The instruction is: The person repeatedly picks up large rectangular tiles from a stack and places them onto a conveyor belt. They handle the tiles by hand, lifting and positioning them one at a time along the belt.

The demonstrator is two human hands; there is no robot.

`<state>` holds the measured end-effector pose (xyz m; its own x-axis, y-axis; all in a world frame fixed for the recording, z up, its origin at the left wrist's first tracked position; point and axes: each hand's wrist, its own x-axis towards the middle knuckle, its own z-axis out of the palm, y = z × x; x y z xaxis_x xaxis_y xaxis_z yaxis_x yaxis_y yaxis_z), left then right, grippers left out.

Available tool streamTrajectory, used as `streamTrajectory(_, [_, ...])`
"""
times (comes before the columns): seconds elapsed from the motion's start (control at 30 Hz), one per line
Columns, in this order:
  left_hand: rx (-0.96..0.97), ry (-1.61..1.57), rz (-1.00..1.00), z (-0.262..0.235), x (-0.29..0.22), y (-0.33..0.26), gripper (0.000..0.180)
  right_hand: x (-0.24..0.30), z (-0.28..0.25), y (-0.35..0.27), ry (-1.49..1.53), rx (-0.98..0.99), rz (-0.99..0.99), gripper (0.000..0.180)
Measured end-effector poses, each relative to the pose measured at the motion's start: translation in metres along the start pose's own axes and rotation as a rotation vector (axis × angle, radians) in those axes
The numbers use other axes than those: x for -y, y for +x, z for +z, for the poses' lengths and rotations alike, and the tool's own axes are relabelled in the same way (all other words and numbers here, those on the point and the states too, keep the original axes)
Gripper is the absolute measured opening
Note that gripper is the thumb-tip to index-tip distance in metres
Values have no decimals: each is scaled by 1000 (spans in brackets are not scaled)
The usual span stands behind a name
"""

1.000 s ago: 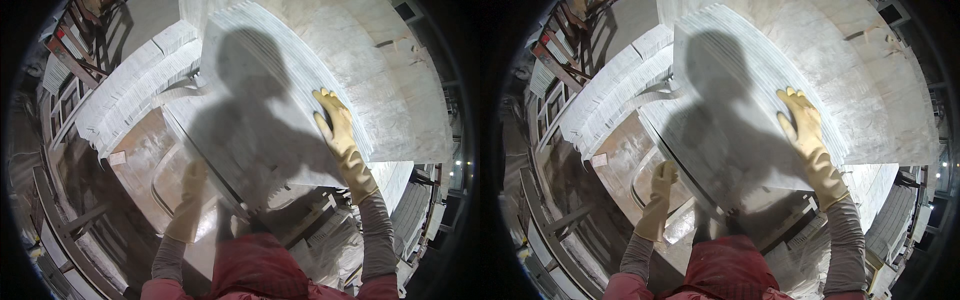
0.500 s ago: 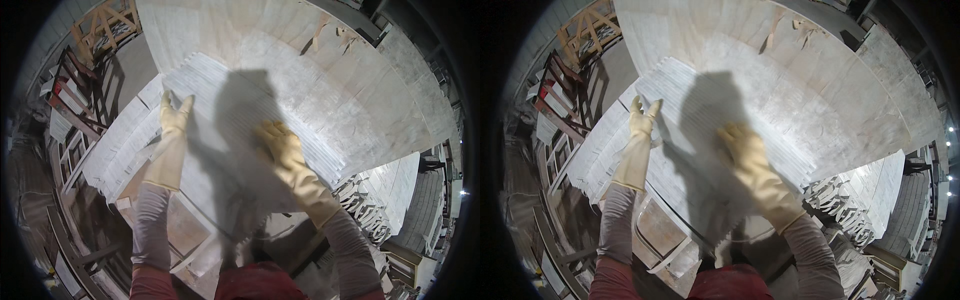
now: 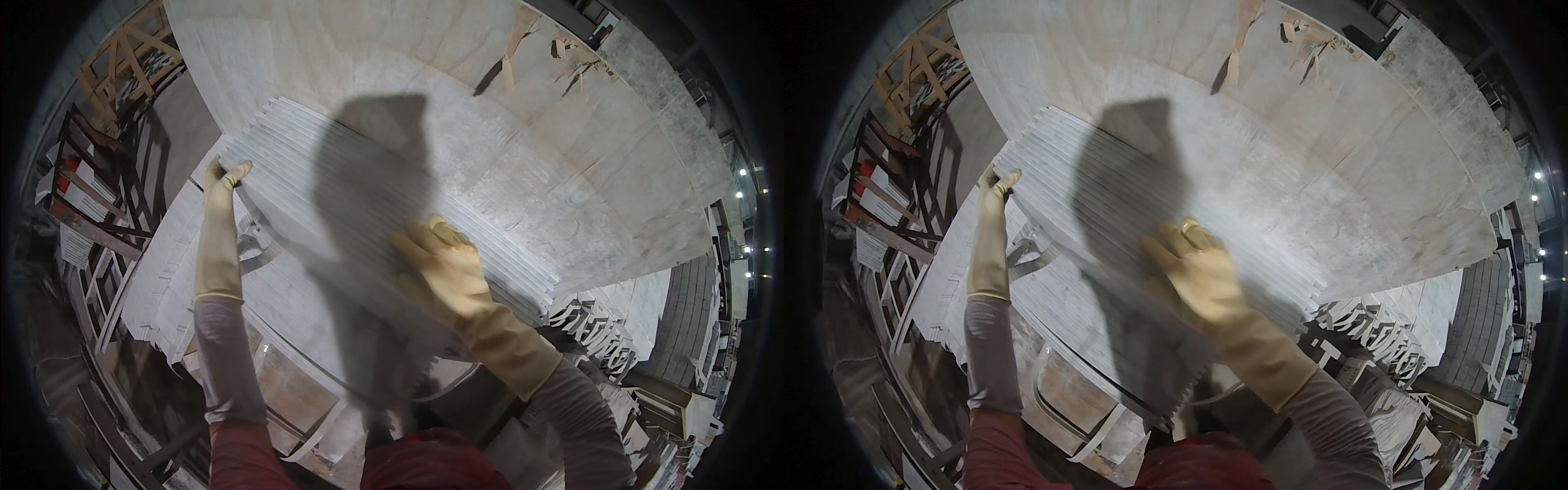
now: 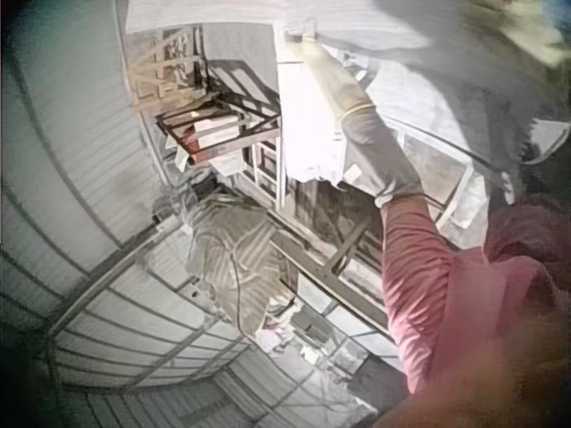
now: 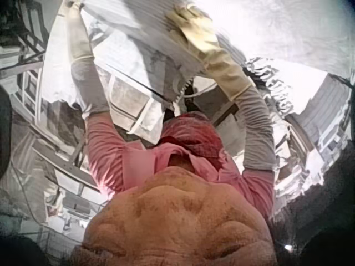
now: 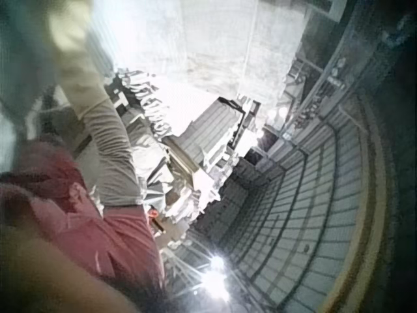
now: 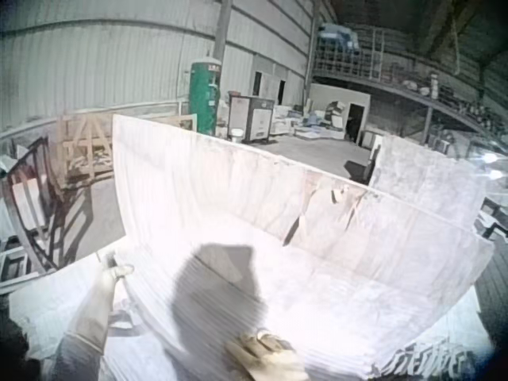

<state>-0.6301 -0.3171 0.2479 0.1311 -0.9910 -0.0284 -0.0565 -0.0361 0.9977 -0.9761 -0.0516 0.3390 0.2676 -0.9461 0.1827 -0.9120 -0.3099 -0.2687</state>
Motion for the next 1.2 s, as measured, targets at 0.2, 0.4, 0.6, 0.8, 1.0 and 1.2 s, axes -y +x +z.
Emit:
streamTrajectory(0.2, [-178, 138, -67, 10, -14, -10, 89, -4, 7, 4, -24, 9, -24, 46])
streamTrajectory(0.4, [-119, 189, -81, 2, -25, -7, 78, 3, -9, 1, -118, 176, 22, 46])
streamTrajectory(0.6, [-140, 131, -47, 6, -20, -4, 70, 7, -11, 7, -207, 263, 42, 57])
streamTrajectory(0.8, [-102, 79, -14, 4, -21, -5, 69, 6, -8, 2, -69, 55, -7, 56])
streamTrajectory(1.0, [-104, 143, -35, -1, -20, -7, 73, 7, -4, 4, -1, -45, -10, 60])
streamTrajectory(1.2, [-127, 139, 31, -5, -3, 1, 76, 3, -6, 5, 84, 21, 12, 61])
